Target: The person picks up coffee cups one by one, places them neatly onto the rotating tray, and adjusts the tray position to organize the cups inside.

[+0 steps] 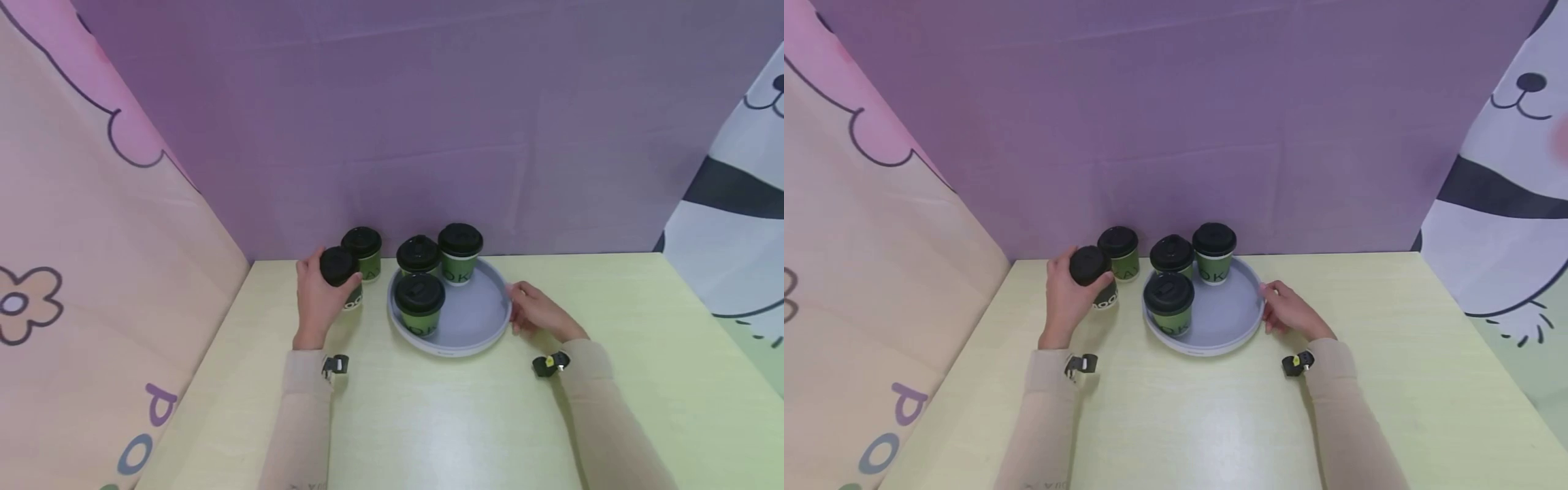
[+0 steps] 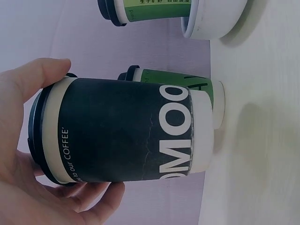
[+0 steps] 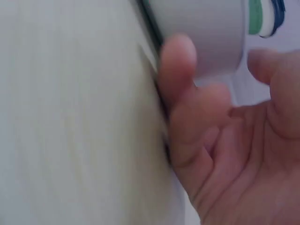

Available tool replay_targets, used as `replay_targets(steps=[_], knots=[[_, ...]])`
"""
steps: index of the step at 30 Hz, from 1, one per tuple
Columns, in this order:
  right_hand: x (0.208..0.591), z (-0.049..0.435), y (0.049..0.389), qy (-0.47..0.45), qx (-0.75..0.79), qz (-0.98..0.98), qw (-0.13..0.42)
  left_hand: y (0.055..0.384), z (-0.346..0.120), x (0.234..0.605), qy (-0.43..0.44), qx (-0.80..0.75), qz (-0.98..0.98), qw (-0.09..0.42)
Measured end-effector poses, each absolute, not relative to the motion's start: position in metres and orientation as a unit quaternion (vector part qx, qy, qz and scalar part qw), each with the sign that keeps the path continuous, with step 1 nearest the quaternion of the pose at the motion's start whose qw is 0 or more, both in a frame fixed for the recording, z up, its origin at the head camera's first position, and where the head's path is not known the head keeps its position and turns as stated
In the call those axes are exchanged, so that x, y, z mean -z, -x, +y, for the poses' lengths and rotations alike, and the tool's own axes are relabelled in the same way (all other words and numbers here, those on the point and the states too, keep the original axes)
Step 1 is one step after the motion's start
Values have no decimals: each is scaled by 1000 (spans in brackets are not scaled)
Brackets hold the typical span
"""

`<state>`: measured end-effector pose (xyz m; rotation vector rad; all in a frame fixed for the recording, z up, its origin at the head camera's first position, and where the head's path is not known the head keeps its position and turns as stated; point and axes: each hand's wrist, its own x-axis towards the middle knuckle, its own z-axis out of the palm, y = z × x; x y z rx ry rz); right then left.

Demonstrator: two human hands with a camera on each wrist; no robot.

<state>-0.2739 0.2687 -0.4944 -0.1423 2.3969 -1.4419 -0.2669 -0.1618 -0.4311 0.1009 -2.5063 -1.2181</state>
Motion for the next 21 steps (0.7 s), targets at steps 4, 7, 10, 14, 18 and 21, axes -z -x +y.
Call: replay_targets(steps=[4, 7, 10, 14, 18, 21], knots=[[495, 263, 275, 32, 495, 857, 139, 266, -161, 429, -32, 430, -885, 176], [495, 262, 276, 31, 495, 858, 137, 266, -161, 427, -30, 429, -885, 178], [494, 264, 275, 35, 492, 857, 146, 266, -160, 426, -26, 428, -885, 181], [490, 267, 274, 44, 493, 854, 162, 266, -160, 426, -20, 429, -884, 185], [490, 270, 274, 53, 493, 850, 180, 267, -160, 425, -17, 427, -884, 188], [489, 272, 273, 57, 497, 843, 197, 266, -160, 425, -16, 424, -885, 190]])
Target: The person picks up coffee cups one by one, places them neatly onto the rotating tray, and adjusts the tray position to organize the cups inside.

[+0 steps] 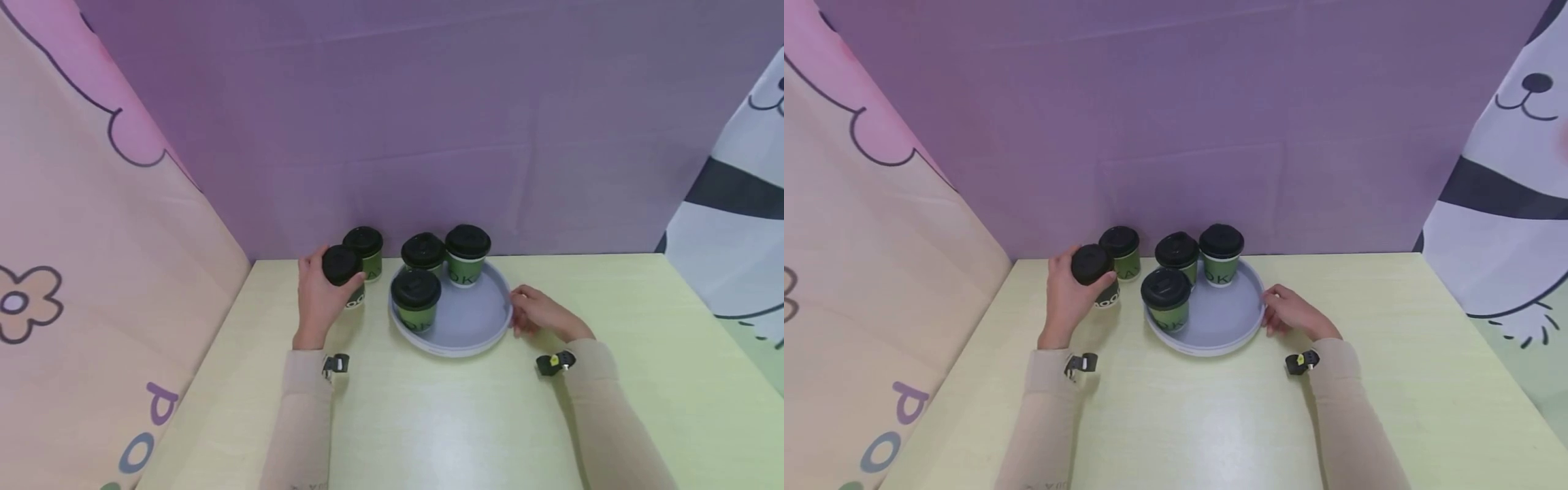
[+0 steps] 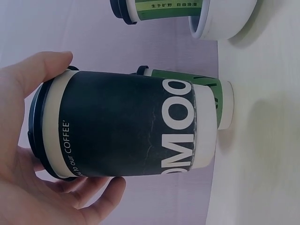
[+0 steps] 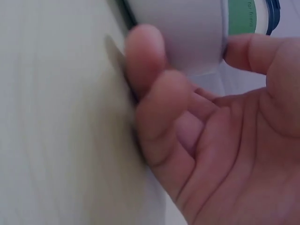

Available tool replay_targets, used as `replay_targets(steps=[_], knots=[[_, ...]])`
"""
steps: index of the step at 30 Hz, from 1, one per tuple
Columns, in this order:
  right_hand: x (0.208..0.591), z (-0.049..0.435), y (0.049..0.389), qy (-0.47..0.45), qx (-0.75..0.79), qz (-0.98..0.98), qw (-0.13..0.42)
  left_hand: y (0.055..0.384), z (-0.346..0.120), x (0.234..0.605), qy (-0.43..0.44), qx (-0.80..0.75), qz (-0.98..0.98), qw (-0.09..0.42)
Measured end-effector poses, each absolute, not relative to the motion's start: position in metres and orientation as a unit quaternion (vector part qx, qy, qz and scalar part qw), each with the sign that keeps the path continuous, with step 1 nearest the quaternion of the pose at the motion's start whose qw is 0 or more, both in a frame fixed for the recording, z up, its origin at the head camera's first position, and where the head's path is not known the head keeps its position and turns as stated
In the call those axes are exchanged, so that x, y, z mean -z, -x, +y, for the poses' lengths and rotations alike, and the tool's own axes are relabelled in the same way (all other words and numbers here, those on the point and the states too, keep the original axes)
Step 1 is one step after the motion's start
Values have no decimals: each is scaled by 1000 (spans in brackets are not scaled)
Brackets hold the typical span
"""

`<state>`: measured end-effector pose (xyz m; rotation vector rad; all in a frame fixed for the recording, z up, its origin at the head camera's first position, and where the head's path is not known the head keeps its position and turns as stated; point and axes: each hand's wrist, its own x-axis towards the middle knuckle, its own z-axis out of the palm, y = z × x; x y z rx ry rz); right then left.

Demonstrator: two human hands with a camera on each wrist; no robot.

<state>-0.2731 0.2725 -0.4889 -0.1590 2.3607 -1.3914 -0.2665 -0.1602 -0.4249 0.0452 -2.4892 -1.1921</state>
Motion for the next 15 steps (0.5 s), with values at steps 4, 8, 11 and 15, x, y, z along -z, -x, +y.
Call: replay_targets(steps=[4, 8, 11, 15], knots=[[487, 275, 271, 61, 505, 832, 223, 265, -160, 423, -14, 425, -885, 191], [485, 277, 270, 69, 508, 822, 248, 262, -159, 420, -10, 424, -885, 192], [481, 277, 268, 76, 508, 816, 265, 260, -158, 417, -8, 422, -885, 194], [476, 277, 265, 83, 503, 811, 286, 257, -157, 411, -7, 422, -887, 190]])
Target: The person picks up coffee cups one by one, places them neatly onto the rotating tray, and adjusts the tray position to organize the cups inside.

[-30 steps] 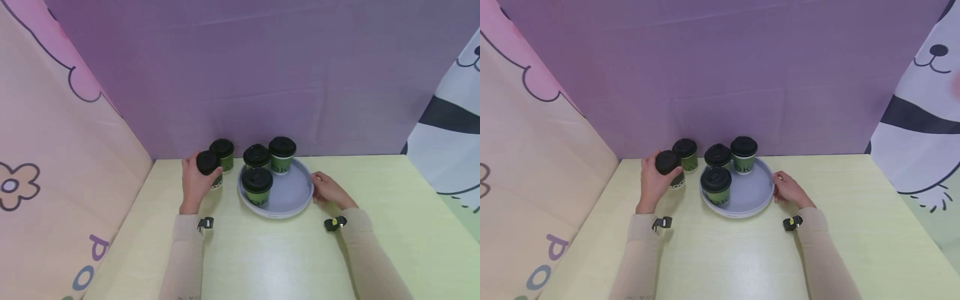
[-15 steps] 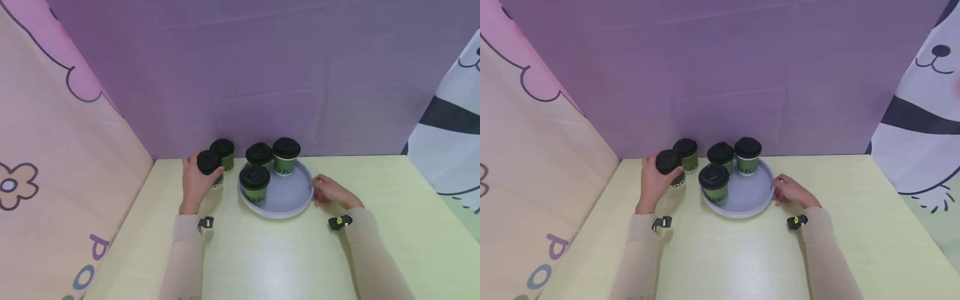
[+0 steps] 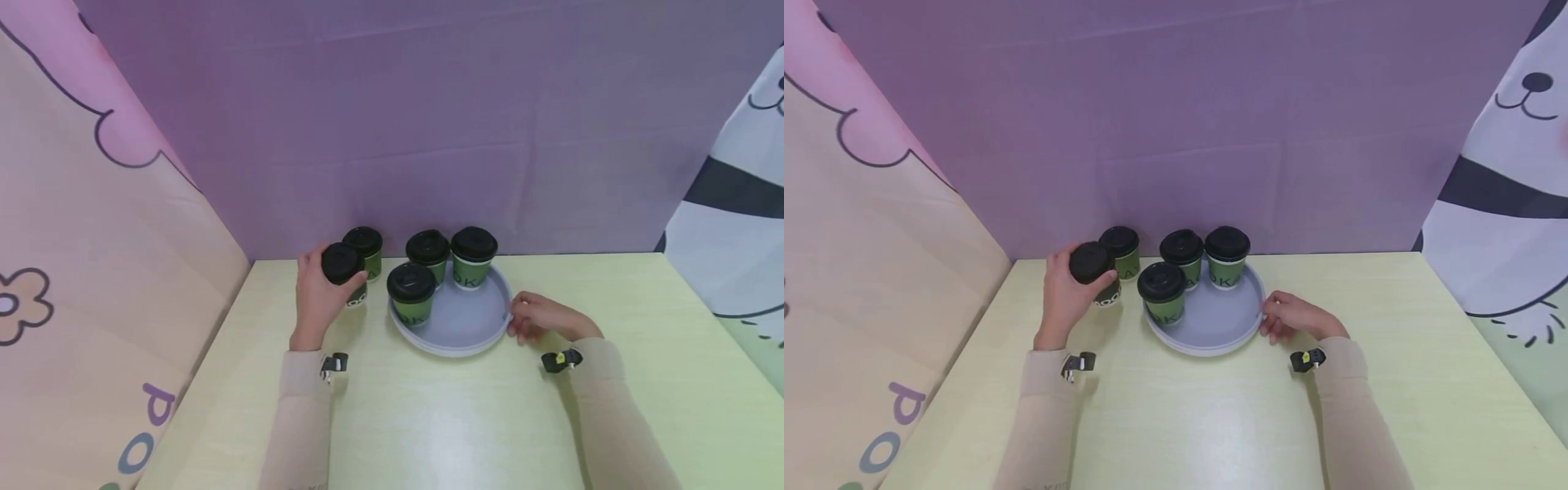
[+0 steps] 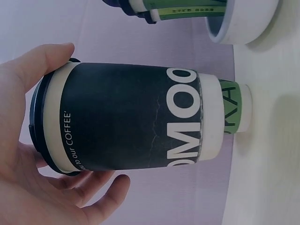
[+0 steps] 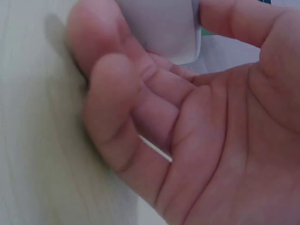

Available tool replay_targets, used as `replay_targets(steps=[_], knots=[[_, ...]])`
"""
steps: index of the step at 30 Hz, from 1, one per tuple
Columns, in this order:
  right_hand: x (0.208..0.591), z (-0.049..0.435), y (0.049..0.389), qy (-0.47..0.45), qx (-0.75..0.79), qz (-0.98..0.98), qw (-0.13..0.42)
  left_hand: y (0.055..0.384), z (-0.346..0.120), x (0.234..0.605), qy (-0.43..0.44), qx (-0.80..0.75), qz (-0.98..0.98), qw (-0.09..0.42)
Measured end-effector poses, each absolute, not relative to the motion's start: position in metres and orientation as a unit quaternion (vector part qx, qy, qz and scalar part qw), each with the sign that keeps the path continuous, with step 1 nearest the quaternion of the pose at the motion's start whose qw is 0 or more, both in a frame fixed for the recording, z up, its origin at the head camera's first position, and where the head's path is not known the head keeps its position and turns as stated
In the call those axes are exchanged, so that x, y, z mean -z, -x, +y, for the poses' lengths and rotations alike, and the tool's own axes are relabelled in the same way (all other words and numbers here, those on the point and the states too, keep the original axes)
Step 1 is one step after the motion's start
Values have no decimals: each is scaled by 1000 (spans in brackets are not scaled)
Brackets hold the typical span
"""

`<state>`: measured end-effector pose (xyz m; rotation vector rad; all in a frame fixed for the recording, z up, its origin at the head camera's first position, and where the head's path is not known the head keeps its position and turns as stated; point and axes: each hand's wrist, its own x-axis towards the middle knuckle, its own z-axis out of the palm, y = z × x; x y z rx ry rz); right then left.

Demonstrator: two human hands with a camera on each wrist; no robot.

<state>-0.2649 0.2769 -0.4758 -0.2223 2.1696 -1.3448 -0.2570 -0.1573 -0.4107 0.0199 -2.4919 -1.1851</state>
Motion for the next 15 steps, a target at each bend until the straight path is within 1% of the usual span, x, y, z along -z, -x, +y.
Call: replay_targets(steps=[4, 7, 15], knots=[[473, 276, 264, 84, 490, 817, 293, 256, -159, 406, -5, 421, -888, 183], [474, 279, 265, 87, 480, 827, 281, 254, -159, 403, 0, 420, -888, 186], [481, 278, 271, 63, 476, 860, 173, 244, -158, 392, 26, 412, -887, 205]])
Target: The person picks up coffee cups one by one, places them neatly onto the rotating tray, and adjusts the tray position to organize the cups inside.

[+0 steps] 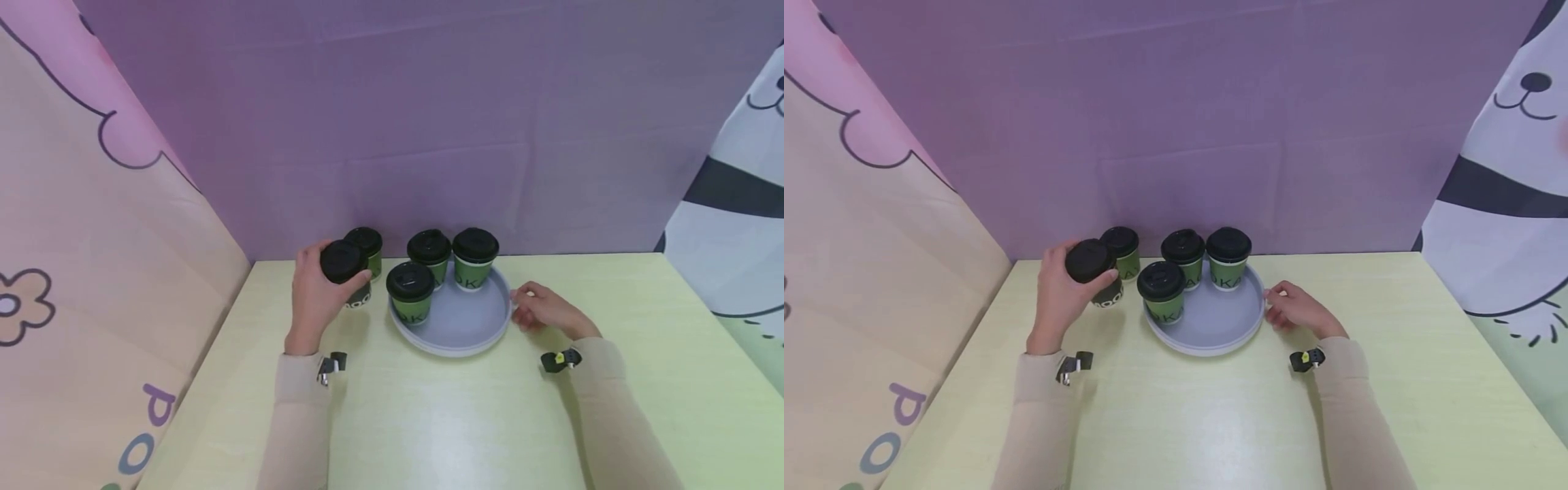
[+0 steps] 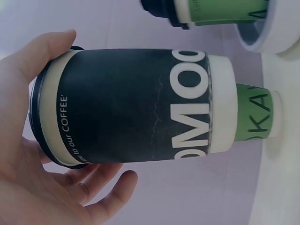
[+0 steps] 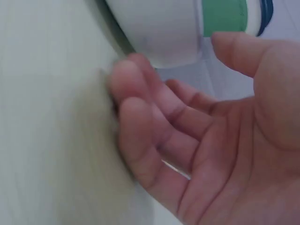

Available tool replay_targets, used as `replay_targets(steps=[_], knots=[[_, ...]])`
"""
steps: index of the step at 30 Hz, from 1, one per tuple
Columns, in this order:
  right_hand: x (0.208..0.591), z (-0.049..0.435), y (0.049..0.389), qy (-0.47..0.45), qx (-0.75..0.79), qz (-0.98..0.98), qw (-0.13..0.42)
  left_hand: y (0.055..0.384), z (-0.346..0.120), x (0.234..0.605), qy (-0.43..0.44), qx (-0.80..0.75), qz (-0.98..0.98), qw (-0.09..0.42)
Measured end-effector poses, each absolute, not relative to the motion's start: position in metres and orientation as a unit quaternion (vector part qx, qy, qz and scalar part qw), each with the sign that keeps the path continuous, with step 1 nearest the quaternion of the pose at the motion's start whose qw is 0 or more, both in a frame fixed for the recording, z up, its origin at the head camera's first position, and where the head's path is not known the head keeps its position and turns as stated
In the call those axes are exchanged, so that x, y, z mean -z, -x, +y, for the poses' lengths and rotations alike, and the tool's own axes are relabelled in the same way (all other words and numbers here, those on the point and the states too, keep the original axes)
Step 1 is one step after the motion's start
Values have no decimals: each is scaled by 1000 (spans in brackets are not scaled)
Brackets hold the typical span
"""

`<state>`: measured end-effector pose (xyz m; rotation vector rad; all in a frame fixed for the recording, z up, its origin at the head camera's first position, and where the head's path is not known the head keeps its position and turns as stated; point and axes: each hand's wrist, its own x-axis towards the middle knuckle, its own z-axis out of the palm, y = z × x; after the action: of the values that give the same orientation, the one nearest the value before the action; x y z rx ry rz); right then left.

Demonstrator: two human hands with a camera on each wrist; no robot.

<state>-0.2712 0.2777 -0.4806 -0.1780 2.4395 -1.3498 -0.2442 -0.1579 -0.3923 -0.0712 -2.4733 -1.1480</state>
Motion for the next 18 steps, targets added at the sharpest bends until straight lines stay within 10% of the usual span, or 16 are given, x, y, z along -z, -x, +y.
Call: replay_targets(steps=[18], knots=[[483, 263, 273, 49, 475, 864, 163, 235, -159, 381, 67, 409, -880, 230]])
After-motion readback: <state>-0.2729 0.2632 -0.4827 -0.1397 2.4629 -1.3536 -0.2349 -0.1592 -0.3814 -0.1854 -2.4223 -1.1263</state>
